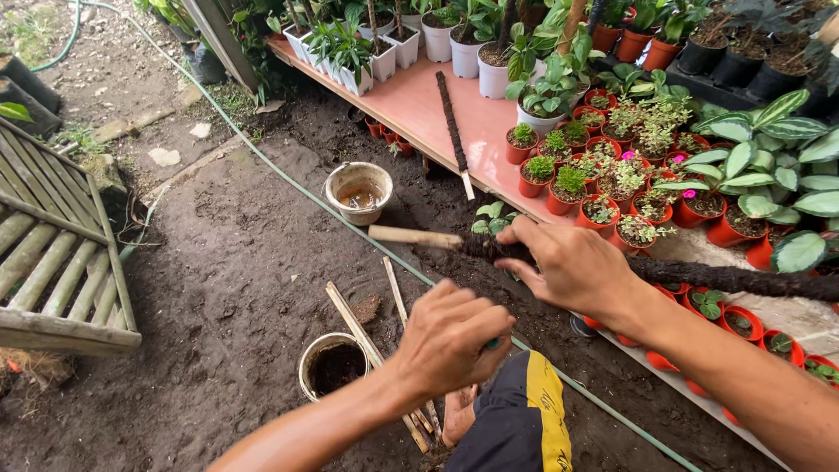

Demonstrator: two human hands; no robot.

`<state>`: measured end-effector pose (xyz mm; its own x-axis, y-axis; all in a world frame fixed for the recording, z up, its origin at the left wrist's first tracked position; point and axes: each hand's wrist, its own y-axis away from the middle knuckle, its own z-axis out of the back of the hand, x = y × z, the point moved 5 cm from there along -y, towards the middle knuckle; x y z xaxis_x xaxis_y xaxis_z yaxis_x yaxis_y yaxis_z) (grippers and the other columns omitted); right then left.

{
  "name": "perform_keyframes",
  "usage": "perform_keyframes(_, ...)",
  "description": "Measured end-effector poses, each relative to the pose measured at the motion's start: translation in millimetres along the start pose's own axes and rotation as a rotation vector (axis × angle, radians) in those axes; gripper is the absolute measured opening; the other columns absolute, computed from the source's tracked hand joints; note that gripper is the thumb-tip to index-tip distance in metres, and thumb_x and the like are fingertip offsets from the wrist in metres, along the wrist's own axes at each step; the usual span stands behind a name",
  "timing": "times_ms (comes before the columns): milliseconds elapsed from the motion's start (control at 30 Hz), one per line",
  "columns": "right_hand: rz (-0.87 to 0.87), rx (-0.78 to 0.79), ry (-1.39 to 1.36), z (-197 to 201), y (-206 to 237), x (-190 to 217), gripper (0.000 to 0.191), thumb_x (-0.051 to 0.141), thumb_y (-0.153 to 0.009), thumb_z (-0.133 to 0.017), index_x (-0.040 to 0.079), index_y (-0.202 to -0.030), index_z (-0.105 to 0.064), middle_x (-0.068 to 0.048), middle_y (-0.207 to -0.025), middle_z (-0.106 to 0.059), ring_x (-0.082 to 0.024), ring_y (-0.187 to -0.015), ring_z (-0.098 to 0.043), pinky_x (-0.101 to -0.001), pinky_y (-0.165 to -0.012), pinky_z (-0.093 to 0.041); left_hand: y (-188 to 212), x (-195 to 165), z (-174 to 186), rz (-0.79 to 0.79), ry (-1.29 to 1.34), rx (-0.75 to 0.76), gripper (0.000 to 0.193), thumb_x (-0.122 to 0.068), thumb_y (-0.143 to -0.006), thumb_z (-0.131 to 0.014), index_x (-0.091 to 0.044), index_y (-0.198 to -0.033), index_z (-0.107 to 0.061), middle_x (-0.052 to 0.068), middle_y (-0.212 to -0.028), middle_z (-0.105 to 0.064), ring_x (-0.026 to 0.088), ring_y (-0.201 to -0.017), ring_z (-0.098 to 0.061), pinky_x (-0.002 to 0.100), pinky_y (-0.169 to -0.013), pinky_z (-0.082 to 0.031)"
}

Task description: The person wraps moist moss and soil around a wooden stake, pressing and shaping it by hand, and ties it with string to form a moss pole, placing finished poles on the table. They then take a rooted plant, work soil around its roots by hand, and position it against a moss pole.

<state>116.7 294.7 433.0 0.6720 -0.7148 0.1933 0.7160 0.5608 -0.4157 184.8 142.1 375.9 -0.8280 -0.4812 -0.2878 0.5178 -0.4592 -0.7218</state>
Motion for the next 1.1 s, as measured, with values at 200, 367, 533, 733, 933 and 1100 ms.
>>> perform_keyframes(200,0.16,0.365,0.029,-17.6,12.7,12.9,0.036,0.033,-0.083,-0.082,0.015,-0.11,-0.065,-0.008,-0.081,-0.072,-0.027,-0.075,-0.072,-0.0442,-0.063,-0.056,-43.3,98.1,33.6,0.268,0.101,0.386,0.036,-0.025,-0.087,-0.079,-0.009,-0.075,-0.05,0.003,-0.064,-0.055,0.015,-0.063,-0.058,0.036,-0.059,-0.044)
perform_keyframes(367,0.192,0.104,-0.246,-1.8,7.7,14.3,0.033,0.03,-0.082,-0.079,0.013,-0.107,-0.064,-0.006,-0.091,-0.076,-0.024,-0.069,-0.074,-0.0386,-0.058,-0.057,18.4,99.1,-35.0,0.903,0.934,0.287,0.032,-0.039,-0.089,-0.074,-0.013,-0.078,-0.06,-0.001,-0.065,-0.062,0.013,-0.059,-0.062,0.034,-0.057,-0.05)
perform_keyframes(533,-0.062,0.076,0.019,-13.1,3.7,1.0,0.04,0.034,-0.081,-0.082,0.011,-0.109,-0.063,-0.01,-0.085,-0.075,-0.031,-0.065,-0.072,-0.0449,-0.053,-0.053,36.7,25.5,-34.1,0.47,0.512,0.006,0.035,-0.028,-0.095,-0.075,-0.013,-0.072,-0.053,0.002,-0.068,-0.064,0.017,-0.065,-0.066,0.035,-0.065,-0.055)
perform_keyframes(733,0.083,0.263,0.081,-23.2,11.4,8.4,0.034,0.032,-0.083,-0.079,0.013,-0.106,-0.063,-0.01,-0.085,-0.074,-0.03,-0.079,-0.072,-0.0443,-0.063,-0.056,-24.3,42.4,34.3,-0.228,-0.016,0.109,0.016,-0.007,-0.073,-0.07,-0.01,-0.08,-0.056,0.004,-0.074,-0.06,0.027,-0.07,-0.064,0.043,-0.065,-0.05)
perform_keyframes(933,0.379,0.068,-0.203,-0.6,17.4,24.9,0.035,0.026,-0.082,-0.078,0.008,-0.106,-0.06,-0.01,-0.096,-0.075,-0.027,-0.083,-0.074,-0.0388,-0.067,-0.058,-1.1,113.1,-8.4,0.763,0.706,0.291,0.04,-0.017,-0.086,-0.08,-0.014,-0.068,-0.044,-0.003,-0.064,-0.052,0.012,-0.056,-0.049,0.033,-0.051,-0.04)
perform_keyframes(1100,-0.092,0.172,0.066,-14.1,6.2,-1.1,0.043,0.032,-0.086,-0.079,0.012,-0.12,-0.062,-0.009,-0.086,-0.074,-0.025,-0.072,-0.074,-0.0404,-0.056,-0.056,37.6,34.2,-38.8,0.747,0.933,-0.082,0.035,-0.023,-0.096,-0.073,-0.014,-0.07,-0.051,-0.003,-0.067,-0.06,0.011,-0.065,-0.061,0.033,-0.058,-0.054)
